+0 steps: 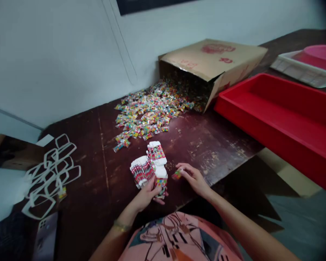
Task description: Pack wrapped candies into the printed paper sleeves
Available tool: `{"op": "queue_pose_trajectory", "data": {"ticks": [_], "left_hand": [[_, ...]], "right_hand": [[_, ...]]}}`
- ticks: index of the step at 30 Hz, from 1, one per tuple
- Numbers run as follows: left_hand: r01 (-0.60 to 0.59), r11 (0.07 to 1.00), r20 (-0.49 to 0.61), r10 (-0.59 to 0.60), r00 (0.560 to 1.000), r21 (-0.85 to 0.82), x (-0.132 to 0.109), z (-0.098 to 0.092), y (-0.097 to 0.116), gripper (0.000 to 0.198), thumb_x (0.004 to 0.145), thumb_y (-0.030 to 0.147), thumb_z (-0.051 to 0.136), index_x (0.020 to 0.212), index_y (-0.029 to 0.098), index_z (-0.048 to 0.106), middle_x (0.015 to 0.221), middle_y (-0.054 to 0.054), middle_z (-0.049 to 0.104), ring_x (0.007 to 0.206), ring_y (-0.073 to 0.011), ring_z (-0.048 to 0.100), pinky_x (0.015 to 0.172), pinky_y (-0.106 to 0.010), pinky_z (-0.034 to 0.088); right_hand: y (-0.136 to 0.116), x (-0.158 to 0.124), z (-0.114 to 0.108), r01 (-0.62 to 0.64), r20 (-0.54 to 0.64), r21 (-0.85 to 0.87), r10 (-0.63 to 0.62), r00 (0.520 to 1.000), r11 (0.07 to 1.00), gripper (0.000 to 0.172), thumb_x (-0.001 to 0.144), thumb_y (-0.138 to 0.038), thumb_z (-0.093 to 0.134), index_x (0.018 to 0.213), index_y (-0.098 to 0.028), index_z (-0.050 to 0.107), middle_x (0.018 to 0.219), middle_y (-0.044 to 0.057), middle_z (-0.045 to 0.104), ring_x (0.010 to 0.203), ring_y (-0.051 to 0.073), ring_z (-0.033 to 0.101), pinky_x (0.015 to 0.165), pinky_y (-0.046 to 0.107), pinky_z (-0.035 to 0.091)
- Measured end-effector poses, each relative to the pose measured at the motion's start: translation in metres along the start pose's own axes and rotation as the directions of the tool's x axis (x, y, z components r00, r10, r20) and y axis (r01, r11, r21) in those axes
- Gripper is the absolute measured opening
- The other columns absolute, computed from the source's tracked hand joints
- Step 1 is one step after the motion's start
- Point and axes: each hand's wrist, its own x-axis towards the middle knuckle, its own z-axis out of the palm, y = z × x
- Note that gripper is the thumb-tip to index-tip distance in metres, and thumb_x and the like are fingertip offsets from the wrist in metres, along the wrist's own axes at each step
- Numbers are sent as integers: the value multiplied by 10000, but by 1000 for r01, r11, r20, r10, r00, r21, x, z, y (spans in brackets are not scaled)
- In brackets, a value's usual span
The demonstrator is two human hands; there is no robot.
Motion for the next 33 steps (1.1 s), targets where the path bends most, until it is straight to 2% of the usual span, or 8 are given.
{"op": "queue_pose_trajectory", "data": {"ticks": [4,12,17,20,25,29,31,33], "left_hand": [[-58,998,87,58,995,-5,22,25,-8,691,750,276,675,1366,223,366,1139,-118,572,912,-235,606,643,-319,557],[-74,997,74,73,995,8,5,28,-9,667,733,237,651,1345,205,390,1064,-98,600,828,-200,598,590,-281,535],[-34,999,-3,34,999,0,0,25,-15,603,698,224,671,1263,169,467,925,-72,605,787,-198,595,539,-258,512],[-1,999,-14,2,1000,34,-2,25,-19,592,697,214,654,1255,169,462,911,-67,597,765,-190,592,499,-235,492],[-61,997,-26,63,998,53,-2,29,-15,554,682,236,690,1204,172,513,947,-56,593,786,-179,570,501,-211,476],[-84,996,-38,83,996,-28,-2,32,-10,545,779,501,602,1188,145,551,948,-91,620,812,-214,576,514,-249,483],[-55,993,-55,49,997,-102,-2,31,-10,617,829,611,447,1163,109,574,920,-124,641,788,-233,592,501,-271,475],[-52,994,-83,44,996,-99,-1,31,-10,601,831,597,448,1131,99,599,893,-127,655,772,-231,595,491,-259,461]], "right_hand": [[-40,12,-4,45,-25,119,-42,999,992,125,882,-312,577,847,-206,631,984,56,607,962,191,545,867,336,421],[-41,23,-3,112,-59,-28,-114,992,993,132,846,-305,638,775,-194,622,968,48,627,944,196,513,885,387,360],[-47,12,-3,303,171,-223,-269,948,927,124,880,-259,580,791,-207,650,1065,42,613,1073,215,467,1020,460,257],[-50,13,-9,300,146,-350,-265,953,887,114,856,-261,604,782,-211,674,1142,57,591,1131,253,430,1058,522,172],[-57,8,-3,333,309,-145,-277,910,932,174,880,-317,571,815,-231,708,1152,55,577,1119,230,461,1046,487,240],[-50,-8,15,-12,111,258,-17,994,966,272,933,-354,450,1035,-231,669,1188,84,552,1066,211,526,950,416,409],[-43,-15,23,-270,145,540,227,963,797,302,902,-385,493,1129,-226,613,1046,69,603,849,168,593,771,334,508],[-36,-19,28,-458,343,682,304,889,571,330,830,-379,599,1117,-216,603,932,39,627,690,126,586,645,273,521]]}}
